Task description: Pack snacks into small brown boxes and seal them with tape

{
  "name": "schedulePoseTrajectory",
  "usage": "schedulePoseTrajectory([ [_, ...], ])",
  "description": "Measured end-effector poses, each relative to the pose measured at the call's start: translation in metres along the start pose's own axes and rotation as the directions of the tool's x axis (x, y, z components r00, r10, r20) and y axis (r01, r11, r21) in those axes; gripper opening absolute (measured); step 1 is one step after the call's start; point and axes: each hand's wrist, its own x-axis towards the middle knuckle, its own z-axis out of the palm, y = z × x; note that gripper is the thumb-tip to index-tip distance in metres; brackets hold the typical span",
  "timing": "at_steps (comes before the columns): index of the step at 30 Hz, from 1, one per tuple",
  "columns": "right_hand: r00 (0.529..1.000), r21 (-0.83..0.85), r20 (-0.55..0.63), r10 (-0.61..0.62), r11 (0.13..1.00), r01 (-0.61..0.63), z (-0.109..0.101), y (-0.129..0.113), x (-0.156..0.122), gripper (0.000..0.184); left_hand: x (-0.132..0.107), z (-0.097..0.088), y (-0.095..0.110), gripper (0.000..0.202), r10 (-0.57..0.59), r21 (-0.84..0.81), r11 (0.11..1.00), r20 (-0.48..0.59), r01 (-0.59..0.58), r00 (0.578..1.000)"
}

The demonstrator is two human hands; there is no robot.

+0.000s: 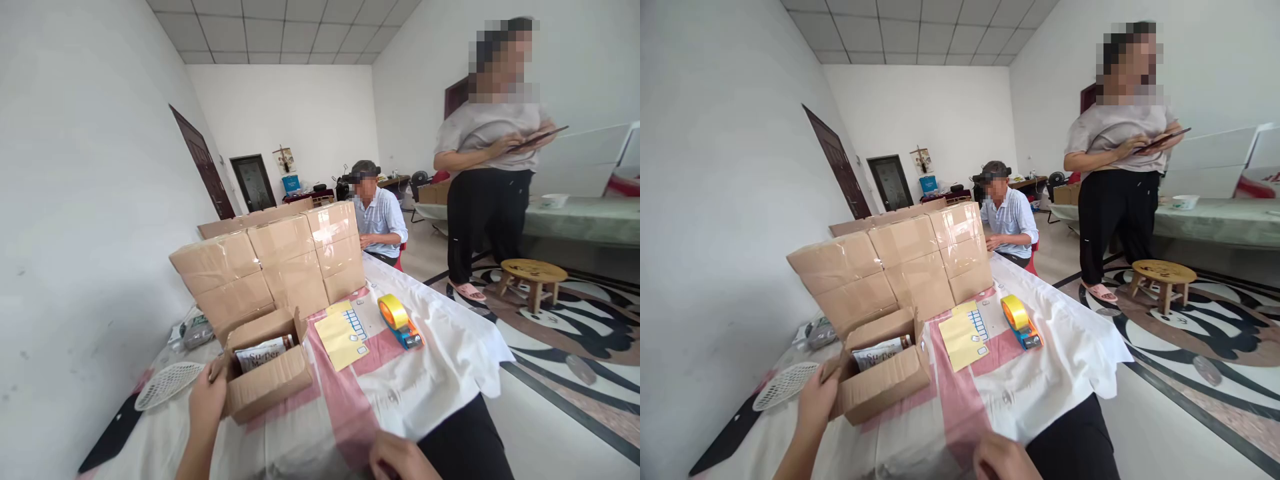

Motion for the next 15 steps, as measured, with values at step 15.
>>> schedulePoseTrajectory([
  [15, 0.993, 0.150, -0.002, -0.114, 0.982, 0.114, -0.004, 0.020, 0.194, 0.052, -0.027, 0.025, 0.000, 0.068, 0.218, -0.243, 0.957, 0.249, -0.157, 0.944],
])
